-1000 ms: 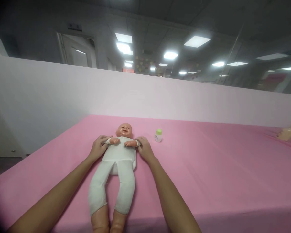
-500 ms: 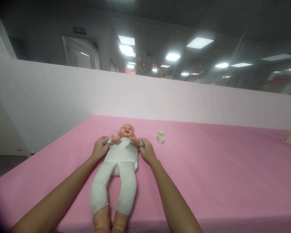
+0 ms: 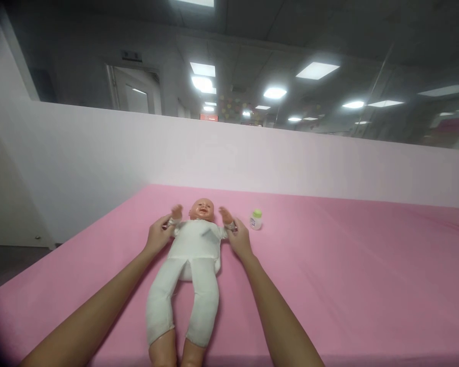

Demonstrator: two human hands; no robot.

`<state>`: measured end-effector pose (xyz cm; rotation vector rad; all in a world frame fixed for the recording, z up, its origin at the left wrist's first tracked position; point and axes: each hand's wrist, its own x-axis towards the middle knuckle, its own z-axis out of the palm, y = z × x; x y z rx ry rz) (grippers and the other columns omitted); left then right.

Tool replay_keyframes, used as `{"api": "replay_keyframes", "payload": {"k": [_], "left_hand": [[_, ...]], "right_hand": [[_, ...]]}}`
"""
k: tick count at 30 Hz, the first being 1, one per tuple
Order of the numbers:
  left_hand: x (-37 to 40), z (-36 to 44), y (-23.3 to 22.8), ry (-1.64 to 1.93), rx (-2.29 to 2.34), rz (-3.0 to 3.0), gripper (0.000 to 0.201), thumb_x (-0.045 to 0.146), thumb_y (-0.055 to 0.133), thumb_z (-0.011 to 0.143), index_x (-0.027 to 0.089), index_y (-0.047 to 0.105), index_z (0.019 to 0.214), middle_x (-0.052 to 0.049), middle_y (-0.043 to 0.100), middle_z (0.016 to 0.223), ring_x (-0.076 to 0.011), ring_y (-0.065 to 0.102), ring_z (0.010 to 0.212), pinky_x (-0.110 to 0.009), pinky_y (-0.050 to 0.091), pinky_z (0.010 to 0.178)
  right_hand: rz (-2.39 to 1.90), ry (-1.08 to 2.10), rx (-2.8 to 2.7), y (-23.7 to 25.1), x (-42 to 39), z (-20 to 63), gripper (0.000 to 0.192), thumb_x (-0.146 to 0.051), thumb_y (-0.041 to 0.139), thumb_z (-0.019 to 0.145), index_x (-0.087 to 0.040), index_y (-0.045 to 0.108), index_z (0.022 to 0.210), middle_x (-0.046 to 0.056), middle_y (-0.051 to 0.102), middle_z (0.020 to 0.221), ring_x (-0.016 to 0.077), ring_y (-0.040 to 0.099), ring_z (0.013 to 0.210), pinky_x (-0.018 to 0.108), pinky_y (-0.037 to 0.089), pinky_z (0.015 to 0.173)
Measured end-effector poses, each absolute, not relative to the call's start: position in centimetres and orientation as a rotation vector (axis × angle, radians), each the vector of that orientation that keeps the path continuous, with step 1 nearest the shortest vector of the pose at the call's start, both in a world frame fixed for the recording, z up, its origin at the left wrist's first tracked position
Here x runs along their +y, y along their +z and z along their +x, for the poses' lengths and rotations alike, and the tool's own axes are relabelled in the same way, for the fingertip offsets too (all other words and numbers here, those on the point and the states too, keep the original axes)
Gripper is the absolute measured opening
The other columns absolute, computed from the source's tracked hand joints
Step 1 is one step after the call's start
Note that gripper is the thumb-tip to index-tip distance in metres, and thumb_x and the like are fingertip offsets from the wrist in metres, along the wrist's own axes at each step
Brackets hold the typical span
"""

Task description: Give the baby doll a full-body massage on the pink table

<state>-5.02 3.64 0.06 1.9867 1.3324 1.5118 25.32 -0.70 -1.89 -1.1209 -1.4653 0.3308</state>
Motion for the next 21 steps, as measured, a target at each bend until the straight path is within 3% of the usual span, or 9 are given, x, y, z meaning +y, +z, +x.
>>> {"api": "replay_keyframes", "payload": {"k": [5,10,13,17,21], "left_hand": [[3.6,-4.9,-0.2,1.454,1.281,2.09,0.047,0.02,0.053,0.078,0.024,0.073,0.12,-0.005,0.071,0.105,-0.0206,0.063,0.09,-0.029,0.047,0.078],[2.9,-4.4,0.5,1.503,1.288,1.964,0.022,0.027,0.053,0.081,0.018,0.07,0.093,-0.002,0.069,0.083,-0.0184,0.059,0.076,-0.028,0.045,0.073],[2.9,-4.3,0.6,1.545,1.3,1.958,0.017,0.032,0.054,0.085,0.019,0.064,0.085,0.0,0.065,0.076,-0.0171,0.057,0.072,-0.028,0.044,0.073],[3.4,-4.7,0.2,1.575,1.346,1.933,0.024,0.034,0.054,0.087,0.019,0.069,0.096,-0.001,0.067,0.079,-0.0178,0.058,0.073,-0.029,0.045,0.071],[3.9,-4.9,-0.5,1.47,1.258,2.049,0.039,0.024,0.054,0.083,0.023,0.075,0.116,-0.005,0.071,0.105,-0.0207,0.064,0.092,-0.03,0.047,0.079]], "right_hand": [[-1.057,0.212,-1.698,-1.8,-1.2,24.4,0.031,-0.018,0.053,0.083,-0.025,0.071,0.109,0.006,0.07,0.109,0.0269,0.061,0.105,0.043,0.047,0.094],[-1.158,0.358,-1.446,-2.0,-0.8,24.3,0.017,-0.029,0.059,0.085,-0.022,0.067,0.098,0.005,0.07,0.093,0.0237,0.062,0.084,0.035,0.049,0.074],[-1.18,0.42,-1.269,-1.8,-0.6,24.6,0.024,-0.041,0.064,0.085,-0.02,0.064,0.095,0.005,0.069,0.088,0.023,0.062,0.08,0.033,0.05,0.071],[-1.163,0.382,-1.341,-1.6,-0.7,24.7,0.024,-0.04,0.063,0.086,-0.02,0.065,0.1,0.005,0.069,0.09,0.0233,0.062,0.081,0.034,0.051,0.072],[-1.091,0.206,-1.676,-1.6,-1.1,24.4,0.027,-0.023,0.06,0.084,-0.024,0.069,0.11,0.007,0.068,0.106,0.0265,0.06,0.101,0.04,0.049,0.088]]}}
